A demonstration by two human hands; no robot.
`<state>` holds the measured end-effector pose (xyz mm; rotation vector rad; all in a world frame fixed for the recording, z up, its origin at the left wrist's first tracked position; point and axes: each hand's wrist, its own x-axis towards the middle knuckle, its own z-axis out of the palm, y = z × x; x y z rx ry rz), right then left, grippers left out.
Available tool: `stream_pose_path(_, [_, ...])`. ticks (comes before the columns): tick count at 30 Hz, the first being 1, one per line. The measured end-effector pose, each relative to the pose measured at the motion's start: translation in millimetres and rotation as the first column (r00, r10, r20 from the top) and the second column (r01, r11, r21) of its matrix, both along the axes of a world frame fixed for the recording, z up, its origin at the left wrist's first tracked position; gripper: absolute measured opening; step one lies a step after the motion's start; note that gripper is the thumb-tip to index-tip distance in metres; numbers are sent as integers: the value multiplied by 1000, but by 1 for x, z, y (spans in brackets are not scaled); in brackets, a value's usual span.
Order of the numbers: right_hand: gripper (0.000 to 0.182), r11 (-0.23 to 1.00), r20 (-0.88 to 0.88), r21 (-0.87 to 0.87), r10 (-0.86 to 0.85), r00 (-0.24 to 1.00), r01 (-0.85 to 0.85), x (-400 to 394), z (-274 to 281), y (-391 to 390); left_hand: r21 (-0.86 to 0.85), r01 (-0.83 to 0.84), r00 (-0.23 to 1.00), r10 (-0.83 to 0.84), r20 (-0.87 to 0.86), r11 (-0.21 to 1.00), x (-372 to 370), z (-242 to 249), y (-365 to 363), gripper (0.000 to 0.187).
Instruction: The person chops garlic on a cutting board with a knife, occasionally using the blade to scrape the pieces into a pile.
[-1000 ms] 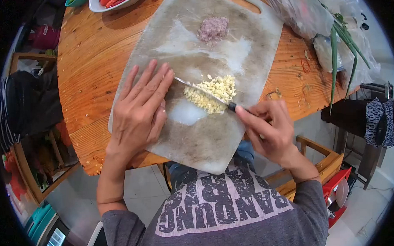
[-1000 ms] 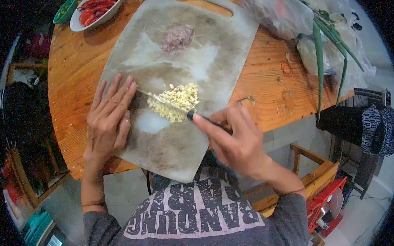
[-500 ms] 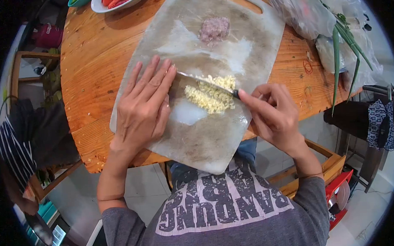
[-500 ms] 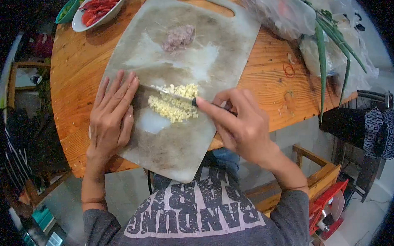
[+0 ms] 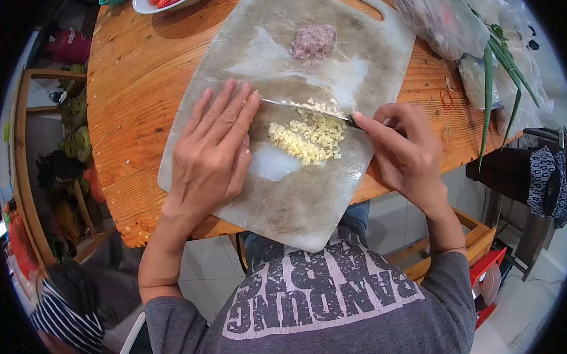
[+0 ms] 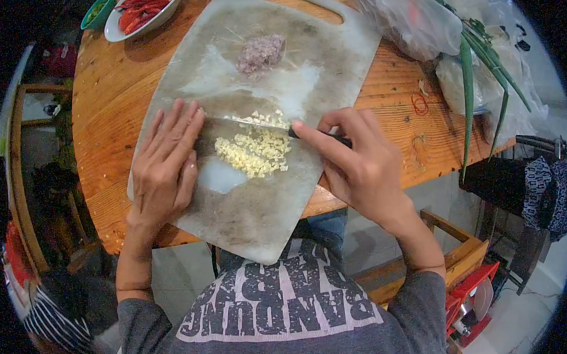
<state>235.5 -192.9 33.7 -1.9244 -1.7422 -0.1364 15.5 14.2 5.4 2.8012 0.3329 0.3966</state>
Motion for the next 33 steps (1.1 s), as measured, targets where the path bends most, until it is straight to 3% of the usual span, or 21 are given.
stream_pose_path(5, [54,999,-115,-32,-14,993,11,0,-17,1,3,34,999,-34,-39,999,-4,5,1,60])
stream_pose_path(9, [55,1000,-24,-19,-9,1000,8,-12,-2,-6,13,22,1000,-21,-20,1000,-1,0,0,61])
stream_pose_path(10, [56,999,-130,-41,-19,991,14,-10,-16,-6,9,29,999,-29,-24,1000,-2,0,0,61])
stream_pose_path(14, [54,994,-147,-107,-21,989,5,-29,5,-14,-1,19,999,-19,-30,1000,-3,1,0,60])
stream_pose_path(17, [60,994,-171,-110,-37,985,18,-29,0,-19,1,29,999,-29,-17,1000,1,1,2,59])
stream_pose_path(20, [58,995,-206,-93,-3,979,-17,-32,-13,-19,30,23,999,-22,-45,999,-3,4,3,59])
stream_pose_path(23, [52,996,-136,-93,-13,991,0,-36,9,-17,40,16,1000,-15,-22,999,-1,3,2,59])
stream_pose_path(27, [50,999,-221,-34,-18,975,10,-22,3,-8,55,22,999,-20,-39,998,0,3,3,59])
stream_pose_path(31, [51,996,-79,-83,14,997,-20,2,18,7,57,11,1000,-10,-20,998,2,4,1,57])
stream_pose_path(32, [40,995,3,-82,52,999,-51,8,22,11,63,3,1000,-2,-15,998,3,3,2,57])
stream_pose_path(33, [41,996,15,-79,52,999,-51,13,18,15,65,-6,1000,7,-15,998,2,2,1,57])
